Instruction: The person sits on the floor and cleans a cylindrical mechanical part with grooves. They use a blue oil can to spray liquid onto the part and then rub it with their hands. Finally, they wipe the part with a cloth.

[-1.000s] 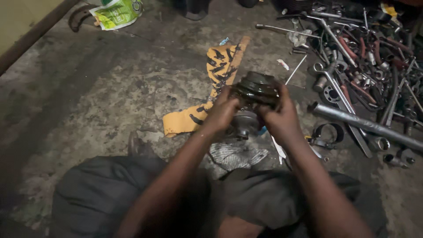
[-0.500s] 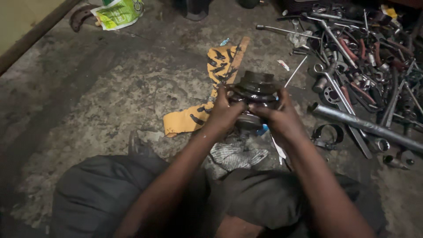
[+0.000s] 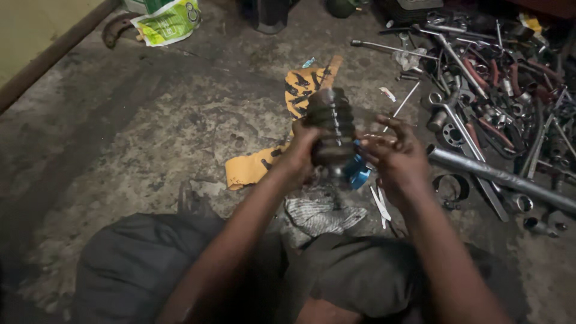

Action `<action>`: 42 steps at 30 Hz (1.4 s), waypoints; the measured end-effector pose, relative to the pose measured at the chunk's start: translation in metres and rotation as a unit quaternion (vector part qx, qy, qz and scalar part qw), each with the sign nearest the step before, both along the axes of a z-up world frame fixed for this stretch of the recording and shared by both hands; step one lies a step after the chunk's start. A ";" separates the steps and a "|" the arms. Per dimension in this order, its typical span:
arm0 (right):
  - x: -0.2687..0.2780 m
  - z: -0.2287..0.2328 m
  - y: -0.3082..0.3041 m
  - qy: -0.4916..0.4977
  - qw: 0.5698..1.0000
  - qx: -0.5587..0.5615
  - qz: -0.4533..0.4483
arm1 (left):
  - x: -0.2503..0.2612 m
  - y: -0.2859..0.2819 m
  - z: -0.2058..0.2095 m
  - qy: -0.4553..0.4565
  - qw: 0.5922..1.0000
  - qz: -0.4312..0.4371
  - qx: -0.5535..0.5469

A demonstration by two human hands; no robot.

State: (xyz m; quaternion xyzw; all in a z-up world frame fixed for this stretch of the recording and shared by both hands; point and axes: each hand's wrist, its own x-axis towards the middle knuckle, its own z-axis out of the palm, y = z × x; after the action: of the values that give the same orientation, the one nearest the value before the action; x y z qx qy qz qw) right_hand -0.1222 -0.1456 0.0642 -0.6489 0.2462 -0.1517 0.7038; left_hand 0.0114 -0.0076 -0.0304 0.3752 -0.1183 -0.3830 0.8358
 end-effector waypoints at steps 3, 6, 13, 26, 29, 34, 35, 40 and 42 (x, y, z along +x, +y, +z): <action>-0.002 0.001 0.001 -0.049 0.999 0.016 -0.004 | -0.004 0.003 0.003 -0.057 0.998 0.036 -0.012; -0.007 -0.003 0.010 -0.150 0.960 -0.228 0.060 | -0.007 -0.001 0.007 -0.068 0.995 0.021 -0.063; -0.005 0.001 0.043 -0.185 0.775 -0.595 0.105 | -0.013 0.010 0.032 -0.053 0.988 0.131 -0.070; -0.004 -0.003 0.069 -0.102 0.831 -0.541 0.078 | -0.012 0.006 0.030 -0.007 0.975 0.220 -0.038; -0.009 -0.003 0.073 -0.100 0.831 -0.541 0.080 | -0.008 0.008 0.033 -0.009 0.968 0.238 -0.082; -0.006 -0.025 0.056 -0.069 0.816 -0.572 0.039 | -0.010 0.001 0.020 -0.184 0.930 0.302 0.102; -0.003 -0.028 0.046 0.000 0.832 -0.553 0.053 | -0.014 0.001 0.019 -0.215 0.924 0.294 0.116; 0.004 -0.035 0.009 0.127 0.871 -0.467 0.090 | -0.023 0.000 0.032 -0.165 0.950 0.229 0.134; -0.003 -0.042 0.020 0.105 0.848 -0.511 0.094 | -0.021 0.000 0.033 -0.254 0.893 0.285 0.240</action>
State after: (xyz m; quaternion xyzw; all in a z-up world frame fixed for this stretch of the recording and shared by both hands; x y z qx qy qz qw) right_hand -0.1253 -0.1257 0.0224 -0.9491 0.1442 -0.1201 0.2531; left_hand -0.0095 -0.0076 0.0030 0.6664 -0.1194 -0.0366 0.7351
